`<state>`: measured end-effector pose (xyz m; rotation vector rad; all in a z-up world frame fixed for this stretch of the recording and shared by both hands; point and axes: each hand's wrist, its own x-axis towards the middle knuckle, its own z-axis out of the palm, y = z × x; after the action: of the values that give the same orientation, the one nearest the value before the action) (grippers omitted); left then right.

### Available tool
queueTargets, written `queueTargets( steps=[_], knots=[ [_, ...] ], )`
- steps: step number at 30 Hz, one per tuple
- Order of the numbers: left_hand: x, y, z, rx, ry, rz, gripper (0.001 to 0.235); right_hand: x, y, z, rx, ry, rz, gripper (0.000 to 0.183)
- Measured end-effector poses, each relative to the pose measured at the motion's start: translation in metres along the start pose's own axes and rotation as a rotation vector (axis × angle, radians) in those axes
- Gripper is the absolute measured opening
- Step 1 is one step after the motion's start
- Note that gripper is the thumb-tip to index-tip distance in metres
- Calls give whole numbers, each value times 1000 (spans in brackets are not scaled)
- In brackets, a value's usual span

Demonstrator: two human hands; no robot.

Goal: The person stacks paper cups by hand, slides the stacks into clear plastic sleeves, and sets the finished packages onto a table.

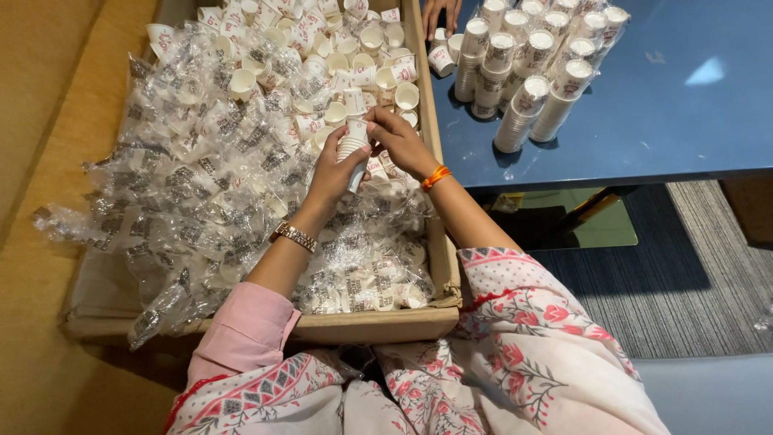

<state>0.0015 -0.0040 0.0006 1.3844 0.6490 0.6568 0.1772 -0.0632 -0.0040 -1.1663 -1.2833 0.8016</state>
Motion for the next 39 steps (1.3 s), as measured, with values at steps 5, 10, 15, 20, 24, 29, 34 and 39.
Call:
queueTargets(
  steps=[5,10,15,20,24,29,34,39],
  knots=[
    [-4,8,2,-24,-89,-21,61,-31,-6,-2,26,-15,-31,18],
    [-3,7,3,-12,-88,-65,44,-70,-64,19,-472,91,-326,57],
    [12,-23,-8,-4,-228,-130,56,-86,-68,26,-751,-60,-243,80],
    [-11,11,5,-98,-312,-158,77,-88,-78,23,-708,-45,-286,78],
    [-17,16,4,-165,-309,-222,91,-92,-72,18,-735,-11,-398,81],
    [-32,37,23,-147,-293,-85,89,-104,-48,-16,-184,271,-265,64],
    [-21,12,30,61,-202,-89,75,-121,-12,-81,-346,630,-173,52],
    [-23,5,34,161,-169,-171,67,-132,41,-98,-882,592,122,50]
  ],
)
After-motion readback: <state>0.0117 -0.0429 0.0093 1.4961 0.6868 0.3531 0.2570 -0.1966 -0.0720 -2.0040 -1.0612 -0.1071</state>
